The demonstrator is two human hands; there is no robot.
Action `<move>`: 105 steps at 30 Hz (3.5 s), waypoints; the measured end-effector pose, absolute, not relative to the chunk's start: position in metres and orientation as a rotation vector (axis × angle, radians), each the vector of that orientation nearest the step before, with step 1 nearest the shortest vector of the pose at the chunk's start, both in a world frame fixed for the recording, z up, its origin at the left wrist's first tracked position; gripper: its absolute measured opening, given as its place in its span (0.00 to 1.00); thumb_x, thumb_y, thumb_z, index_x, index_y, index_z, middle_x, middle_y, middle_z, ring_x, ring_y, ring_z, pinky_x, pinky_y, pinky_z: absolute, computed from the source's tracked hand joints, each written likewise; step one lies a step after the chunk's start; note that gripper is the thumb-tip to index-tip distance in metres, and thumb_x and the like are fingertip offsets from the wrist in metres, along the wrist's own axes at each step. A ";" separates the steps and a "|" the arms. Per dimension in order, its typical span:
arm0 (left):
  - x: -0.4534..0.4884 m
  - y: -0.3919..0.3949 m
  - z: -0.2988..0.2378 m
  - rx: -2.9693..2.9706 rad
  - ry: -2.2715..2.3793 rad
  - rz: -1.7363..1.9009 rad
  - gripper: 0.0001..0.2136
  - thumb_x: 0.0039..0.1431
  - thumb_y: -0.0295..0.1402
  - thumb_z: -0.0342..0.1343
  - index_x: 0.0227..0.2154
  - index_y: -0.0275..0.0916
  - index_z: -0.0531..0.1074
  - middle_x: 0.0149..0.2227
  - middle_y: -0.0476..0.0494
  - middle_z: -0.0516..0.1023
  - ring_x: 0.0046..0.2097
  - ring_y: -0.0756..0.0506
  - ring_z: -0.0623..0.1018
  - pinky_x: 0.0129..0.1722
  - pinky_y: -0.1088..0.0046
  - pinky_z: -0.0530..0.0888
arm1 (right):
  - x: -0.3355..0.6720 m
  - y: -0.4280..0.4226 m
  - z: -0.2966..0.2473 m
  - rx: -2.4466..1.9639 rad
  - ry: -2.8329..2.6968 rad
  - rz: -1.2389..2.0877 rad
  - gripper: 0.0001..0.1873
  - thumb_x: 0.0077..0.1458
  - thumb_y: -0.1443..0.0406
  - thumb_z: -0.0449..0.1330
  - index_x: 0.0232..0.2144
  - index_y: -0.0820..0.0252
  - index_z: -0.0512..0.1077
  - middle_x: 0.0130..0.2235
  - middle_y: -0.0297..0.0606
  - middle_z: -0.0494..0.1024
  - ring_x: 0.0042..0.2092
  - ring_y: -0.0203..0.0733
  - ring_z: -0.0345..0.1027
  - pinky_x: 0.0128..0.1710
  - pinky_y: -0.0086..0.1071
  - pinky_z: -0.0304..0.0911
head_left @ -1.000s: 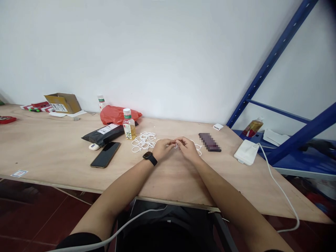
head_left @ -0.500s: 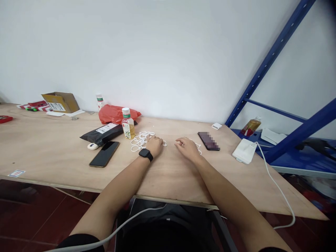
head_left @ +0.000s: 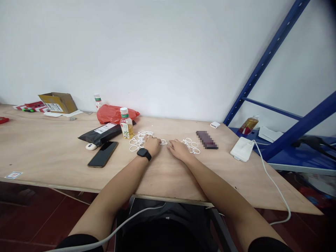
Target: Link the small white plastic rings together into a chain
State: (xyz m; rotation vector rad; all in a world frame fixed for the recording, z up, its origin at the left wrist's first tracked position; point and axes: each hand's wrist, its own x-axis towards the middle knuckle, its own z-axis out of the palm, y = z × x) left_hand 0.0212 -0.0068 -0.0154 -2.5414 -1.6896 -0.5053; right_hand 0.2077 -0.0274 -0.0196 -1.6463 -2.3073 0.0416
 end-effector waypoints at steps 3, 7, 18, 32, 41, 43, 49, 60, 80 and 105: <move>0.020 -0.005 -0.016 -2.576 -1.679 -0.531 0.13 0.56 0.29 0.49 0.35 0.43 0.80 0.37 0.38 0.81 0.45 0.36 0.73 0.54 0.48 0.53 | 0.199 -0.025 -0.020 -1.679 -2.341 -0.005 0.14 0.63 0.59 0.50 0.44 0.56 0.72 0.45 0.43 0.75 0.43 0.44 0.71 0.38 0.32 0.60; 0.016 -0.004 -0.014 -2.451 -1.752 -0.607 0.13 0.57 0.30 0.49 0.34 0.41 0.80 0.37 0.35 0.80 0.47 0.34 0.73 0.54 0.46 0.52 | 0.198 -0.026 -0.020 -1.638 -2.307 -0.023 0.12 0.63 0.63 0.50 0.41 0.56 0.73 0.43 0.41 0.76 0.44 0.43 0.70 0.39 0.31 0.59; 0.034 -0.016 -0.003 -2.762 -1.575 -1.029 0.13 0.61 0.42 0.53 0.36 0.45 0.80 0.41 0.44 0.82 0.47 0.41 0.75 0.56 0.57 0.60 | 0.209 -0.033 -0.017 -1.355 -2.127 0.121 0.11 0.65 0.63 0.49 0.40 0.58 0.70 0.42 0.39 0.77 0.44 0.40 0.69 0.43 0.31 0.59; 0.038 -0.004 -0.016 -2.978 -1.808 -1.913 0.17 0.49 0.45 0.62 0.31 0.33 0.80 0.31 0.42 0.82 0.31 0.47 0.78 0.32 0.73 0.73 | 0.206 -0.033 -0.017 -1.256 -1.957 0.280 0.12 0.64 0.63 0.47 0.41 0.58 0.69 0.42 0.40 0.76 0.45 0.42 0.69 0.46 0.33 0.61; 0.039 -0.010 -0.012 -2.964 -1.598 -1.898 0.17 0.53 0.47 0.59 0.30 0.34 0.77 0.30 0.44 0.80 0.33 0.47 0.76 0.35 0.73 0.72 | 0.205 -0.036 -0.012 -1.201 -1.843 0.439 0.12 0.63 0.60 0.47 0.37 0.58 0.69 0.31 0.35 0.76 0.34 0.40 0.70 0.38 0.32 0.64; 0.039 -0.011 -0.011 -2.950 -1.537 -1.853 0.16 0.56 0.46 0.57 0.30 0.35 0.76 0.31 0.45 0.80 0.34 0.47 0.76 0.38 0.72 0.72 | 0.204 -0.037 -0.011 -1.193 -1.828 0.462 0.12 0.64 0.60 0.47 0.37 0.58 0.69 0.30 0.35 0.76 0.34 0.39 0.70 0.38 0.32 0.64; 0.027 -0.007 -0.005 -2.704 -1.601 -1.297 0.12 0.62 0.40 0.51 0.36 0.41 0.77 0.42 0.42 0.79 0.48 0.41 0.73 0.53 0.60 0.64 | 0.216 -0.035 0.002 -1.269 -1.921 0.116 0.14 0.64 0.62 0.45 0.40 0.58 0.70 0.41 0.42 0.77 0.45 0.43 0.69 0.46 0.34 0.61; 0.006 0.002 -0.015 -2.467 -1.789 -0.544 0.11 0.59 0.35 0.51 0.32 0.41 0.80 0.47 0.34 0.77 0.54 0.31 0.67 0.58 0.42 0.47 | 0.252 -0.030 0.009 -1.768 -1.977 -0.107 0.12 0.60 0.63 0.52 0.40 0.58 0.74 0.40 0.42 0.77 0.40 0.45 0.70 0.39 0.34 0.58; 0.039 -0.020 -0.004 -2.797 -1.513 -1.481 0.12 0.59 0.44 0.57 0.35 0.42 0.77 0.39 0.46 0.81 0.45 0.44 0.77 0.55 0.62 0.63 | 0.219 -0.037 -0.004 -1.154 -1.987 0.257 0.13 0.63 0.63 0.50 0.39 0.56 0.75 0.39 0.39 0.79 0.42 0.42 0.72 0.44 0.33 0.63; -0.001 0.006 -0.012 -2.362 -1.858 -0.380 0.15 0.60 0.36 0.46 0.37 0.39 0.79 0.46 0.33 0.77 0.52 0.33 0.68 0.59 0.40 0.45 | 0.245 -0.033 0.010 -1.811 -2.022 -0.037 0.13 0.59 0.56 0.55 0.36 0.57 0.74 0.36 0.38 0.79 0.39 0.41 0.70 0.33 0.30 0.54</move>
